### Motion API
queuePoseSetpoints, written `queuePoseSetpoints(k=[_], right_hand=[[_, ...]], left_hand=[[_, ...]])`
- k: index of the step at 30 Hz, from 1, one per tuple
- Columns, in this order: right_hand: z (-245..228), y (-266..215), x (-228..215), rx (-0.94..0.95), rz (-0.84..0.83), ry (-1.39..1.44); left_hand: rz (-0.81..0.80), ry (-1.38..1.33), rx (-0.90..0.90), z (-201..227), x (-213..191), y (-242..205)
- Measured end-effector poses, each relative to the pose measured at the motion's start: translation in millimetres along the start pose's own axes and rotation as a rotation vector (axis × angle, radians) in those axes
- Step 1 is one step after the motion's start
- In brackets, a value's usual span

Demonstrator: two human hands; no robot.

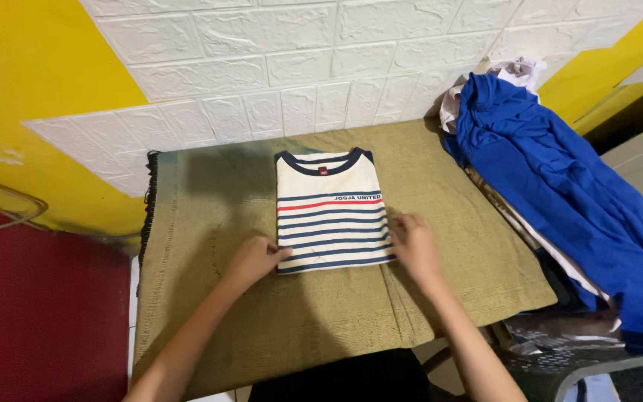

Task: The person folds a striped shirt and a blue shirt by hand on a low surface and places them into a laundry basket.

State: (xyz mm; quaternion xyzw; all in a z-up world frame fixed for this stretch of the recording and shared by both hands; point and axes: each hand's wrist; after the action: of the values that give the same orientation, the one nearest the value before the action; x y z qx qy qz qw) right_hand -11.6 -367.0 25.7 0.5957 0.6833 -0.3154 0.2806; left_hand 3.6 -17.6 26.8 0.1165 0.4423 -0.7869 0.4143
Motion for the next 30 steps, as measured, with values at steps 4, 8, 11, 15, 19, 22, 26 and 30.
queuePoseSetpoints(k=[4, 8, 11, 15, 19, 22, 26, 30], right_hand=[[-68.0, -2.1, 28.2, -0.268, -0.047, 0.005], [-112.5, -0.6, 51.1, -0.062, -0.449, -0.014], [-113.0, -5.7, 65.8, -0.174, -0.252, -0.11], [-97.2, -4.3, 92.5, -0.298, -0.103, -0.176], [-84.3, 4.7, 102.2, -0.267, -0.114, -0.086], [-78.1, 6.7, 96.7, -0.206, -0.227, 0.142], [-65.4, 13.6, 78.3, 0.207, -0.403, 0.543], [-16.5, 44.0, 18.5, -0.097, 0.071, 0.544]], left_hand=[[0.079, -0.053, -0.027, 7.3, -4.4, 25.6], [0.182, 0.014, 0.118, -3.6, -4.6, 50.8], [0.199, 0.006, 0.132, -16.1, -0.2, 59.7], [0.272, 0.011, 0.207, -22.5, 3.2, 61.1], [0.285, 0.067, 0.221, -20.4, -0.4, 56.9], [0.244, 0.029, 0.2, -18.6, 0.5, 54.0], [0.231, 0.014, 0.199, -15.5, 1.3, 53.6], [0.255, 0.002, 0.225, -17.9, 0.2, 54.0]])
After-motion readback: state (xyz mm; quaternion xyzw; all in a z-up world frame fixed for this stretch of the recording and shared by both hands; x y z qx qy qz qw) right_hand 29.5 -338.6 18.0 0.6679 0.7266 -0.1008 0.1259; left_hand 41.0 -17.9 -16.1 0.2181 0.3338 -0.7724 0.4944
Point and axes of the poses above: each hand's wrist, its own y-axis towards the middle knuckle, its own x-axis out of the palm, z = x × y, and after that the axes turned 14 degrees about -z, right-handed
